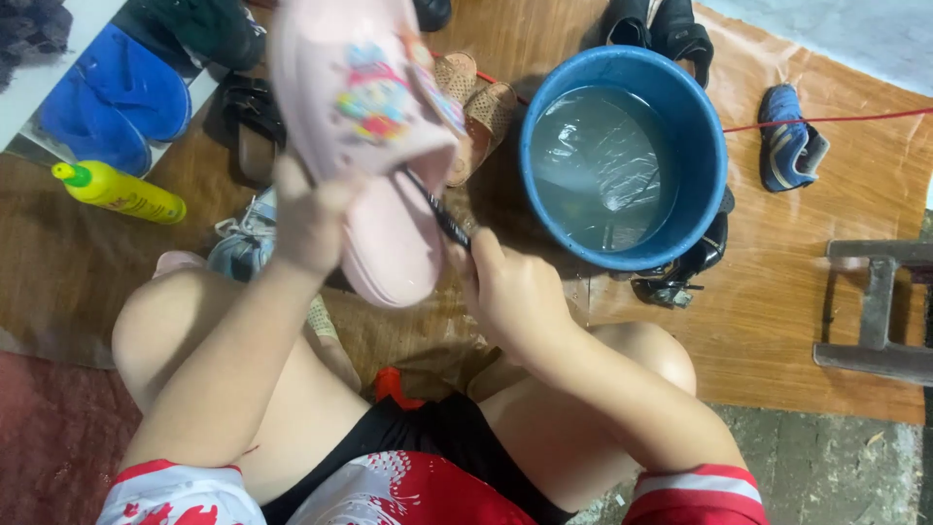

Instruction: The person sits on the floor and cleans a pink slipper using a cloth and a toothbrush. They wipe the slipper with the cloth, then scrub it with the toothbrush, repeatedly dipping the brush into a blue basin of water.

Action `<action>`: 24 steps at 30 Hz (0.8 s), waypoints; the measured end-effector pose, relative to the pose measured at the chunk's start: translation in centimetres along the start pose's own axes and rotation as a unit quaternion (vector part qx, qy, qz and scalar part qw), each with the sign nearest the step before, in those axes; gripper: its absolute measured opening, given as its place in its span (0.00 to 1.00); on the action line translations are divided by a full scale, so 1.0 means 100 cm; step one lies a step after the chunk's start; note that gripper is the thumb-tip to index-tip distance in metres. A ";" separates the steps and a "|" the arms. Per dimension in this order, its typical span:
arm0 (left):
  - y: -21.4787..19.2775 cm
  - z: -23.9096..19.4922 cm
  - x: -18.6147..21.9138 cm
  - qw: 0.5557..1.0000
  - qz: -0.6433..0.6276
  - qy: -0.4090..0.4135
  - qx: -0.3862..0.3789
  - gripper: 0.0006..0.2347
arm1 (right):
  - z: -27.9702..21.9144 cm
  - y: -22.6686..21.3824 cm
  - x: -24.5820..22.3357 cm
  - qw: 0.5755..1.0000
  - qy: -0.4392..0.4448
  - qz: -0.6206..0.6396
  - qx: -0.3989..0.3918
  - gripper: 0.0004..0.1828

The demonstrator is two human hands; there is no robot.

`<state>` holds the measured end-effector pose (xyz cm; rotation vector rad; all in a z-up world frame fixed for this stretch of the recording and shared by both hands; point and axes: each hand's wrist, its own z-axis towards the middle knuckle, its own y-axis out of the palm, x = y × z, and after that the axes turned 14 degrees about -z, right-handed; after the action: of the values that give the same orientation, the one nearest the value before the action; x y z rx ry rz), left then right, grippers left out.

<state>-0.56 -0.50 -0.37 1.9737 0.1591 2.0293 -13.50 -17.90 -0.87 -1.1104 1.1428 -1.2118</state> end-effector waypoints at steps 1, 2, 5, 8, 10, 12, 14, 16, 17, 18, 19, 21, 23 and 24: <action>0.004 -0.005 -0.005 0.999 -0.022 -0.006 -0.026 0.27 | 0.005 -0.001 -0.001 1.000 0.019 -0.003 0.001 0.17; 0.009 -0.009 -0.008 0.999 -0.022 -0.006 -0.028 0.27 | 0.007 0.000 0.000 1.000 0.021 -0.004 0.001 0.17; 0.020 -0.014 -0.009 0.991 -0.085 -0.016 -0.101 0.26 | 0.013 -0.001 -0.001 0.998 0.041 0.049 -0.008 0.16; 0.018 0.000 -0.003 0.997 -0.041 -0.002 -0.062 0.27 | 0.010 -0.006 -0.007 1.000 -0.025 -0.006 0.001 0.17; 0.003 0.019 -0.009 1.000 -0.014 0.003 0.005 0.28 | 0.006 -0.008 -0.007 0.996 -0.060 0.015 -0.058 0.16; -0.017 0.026 -0.006 0.999 -0.041 0.019 -0.019 0.26 | 0.001 -0.012 -0.002 0.994 -0.074 0.021 -0.079 0.13; -0.023 0.027 0.001 0.996 -0.069 0.036 -0.046 0.25 | 0.001 -0.017 0.002 0.991 -0.086 0.027 -0.099 0.10; -0.015 0.017 0.010 0.997 -0.068 0.024 -0.020 0.24 | 0.003 -0.023 0.006 0.993 -0.081 -0.022 -0.081 0.11; -0.012 0.016 0.001 0.997 -0.068 0.022 -0.020 0.24 | 0.005 -0.021 0.007 0.993 -0.080 -0.021 -0.083 0.11; -0.009 0.014 -0.009 0.998 -0.044 0.020 -0.029 0.26 | 0.007 -0.019 0.008 0.996 -0.055 -0.039 -0.065 0.11; -0.005 0.011 -0.019 0.999 -0.020 0.018 -0.038 0.28 | 0.009 -0.017 0.010 0.997 -0.031 -0.057 -0.047 0.11; -0.002 0.006 -0.011 0.996 -0.007 0.022 -0.081 0.28 | 0.013 -0.001 0.019 0.998 -0.002 -0.063 -0.031 0.13; -0.001 0.003 -0.010 0.992 0.006 0.027 -0.123 0.27 | 0.015 0.008 0.020 0.997 0.027 -0.068 -0.014 0.15; -0.002 0.003 -0.014 0.992 0.009 0.039 -0.122 0.27 | 0.015 0.008 0.015 0.999 0.025 -0.033 -0.026 0.15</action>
<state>-0.18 -0.75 -1.72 1.7539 -0.0886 2.0301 -11.89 -19.39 -1.59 -1.1712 1.1894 -1.2736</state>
